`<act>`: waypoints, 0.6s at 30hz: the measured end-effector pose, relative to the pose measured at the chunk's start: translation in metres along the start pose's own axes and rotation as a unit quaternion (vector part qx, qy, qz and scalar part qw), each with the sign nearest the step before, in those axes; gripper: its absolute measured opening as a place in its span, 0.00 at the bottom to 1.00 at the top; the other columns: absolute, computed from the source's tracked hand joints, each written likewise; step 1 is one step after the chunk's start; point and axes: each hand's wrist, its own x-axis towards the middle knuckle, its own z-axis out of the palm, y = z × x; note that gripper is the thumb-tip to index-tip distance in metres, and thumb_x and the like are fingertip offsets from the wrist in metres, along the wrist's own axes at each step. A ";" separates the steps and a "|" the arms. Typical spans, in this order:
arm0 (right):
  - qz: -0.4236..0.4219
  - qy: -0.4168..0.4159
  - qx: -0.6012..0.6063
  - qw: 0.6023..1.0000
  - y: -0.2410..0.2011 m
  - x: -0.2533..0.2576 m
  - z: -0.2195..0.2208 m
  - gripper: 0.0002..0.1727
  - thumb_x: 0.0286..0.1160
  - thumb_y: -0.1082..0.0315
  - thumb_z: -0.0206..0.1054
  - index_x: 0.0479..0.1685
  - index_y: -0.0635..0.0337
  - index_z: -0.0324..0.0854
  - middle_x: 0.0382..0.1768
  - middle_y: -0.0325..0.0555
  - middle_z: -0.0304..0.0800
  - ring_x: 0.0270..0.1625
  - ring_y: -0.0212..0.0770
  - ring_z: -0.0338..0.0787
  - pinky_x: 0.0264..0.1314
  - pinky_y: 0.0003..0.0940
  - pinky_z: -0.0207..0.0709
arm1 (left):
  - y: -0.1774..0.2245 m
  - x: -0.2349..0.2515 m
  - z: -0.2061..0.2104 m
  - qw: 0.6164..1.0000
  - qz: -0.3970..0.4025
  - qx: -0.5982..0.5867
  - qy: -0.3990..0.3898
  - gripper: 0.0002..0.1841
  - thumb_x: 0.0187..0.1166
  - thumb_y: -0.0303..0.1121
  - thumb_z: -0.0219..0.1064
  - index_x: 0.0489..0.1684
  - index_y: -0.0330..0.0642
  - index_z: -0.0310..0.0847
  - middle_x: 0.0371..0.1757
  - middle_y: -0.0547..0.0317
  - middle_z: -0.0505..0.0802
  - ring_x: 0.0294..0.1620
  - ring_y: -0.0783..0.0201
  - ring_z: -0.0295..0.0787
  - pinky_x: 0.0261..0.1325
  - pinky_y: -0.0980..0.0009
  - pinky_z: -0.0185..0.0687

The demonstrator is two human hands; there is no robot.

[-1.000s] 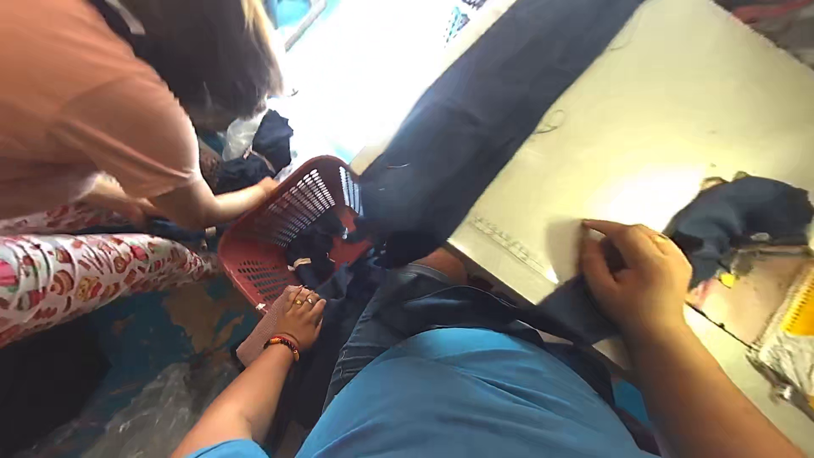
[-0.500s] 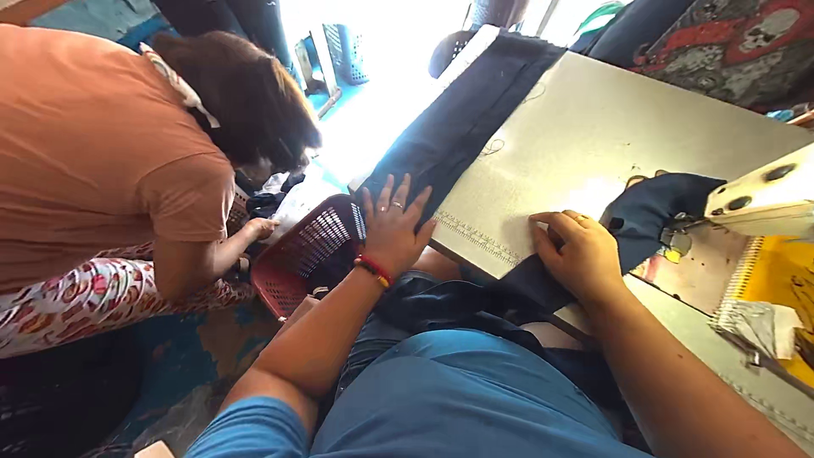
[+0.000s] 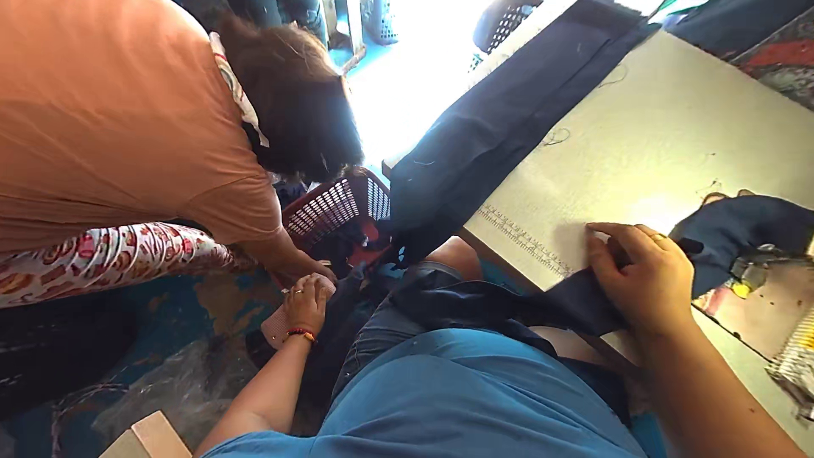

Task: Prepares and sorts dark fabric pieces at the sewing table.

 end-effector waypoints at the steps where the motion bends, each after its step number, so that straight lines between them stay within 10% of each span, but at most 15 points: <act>1: 0.003 0.000 -0.007 1.000 0.000 0.000 -0.001 0.21 0.85 0.59 0.55 0.57 0.65 0.88 0.30 0.61 0.85 0.35 0.61 0.84 0.43 0.59 0.74 | -0.003 0.001 0.003 1.000 -0.011 0.016 -0.002 0.26 0.89 0.45 0.53 0.81 0.41 0.74 0.81 0.34 0.77 0.84 0.33 0.69 0.86 0.35 0.54; 18: 0.016 -0.028 -0.058 0.998 0.001 -0.002 -0.005 0.21 0.85 0.63 0.55 0.59 0.71 0.86 0.35 0.66 0.87 0.37 0.53 0.84 0.50 0.45 0.75 | -0.005 0.007 0.012 0.995 -0.001 0.098 -0.017 0.30 0.86 0.53 0.46 0.83 0.54 0.74 0.80 0.37 0.79 0.81 0.33 0.73 0.79 0.33 0.59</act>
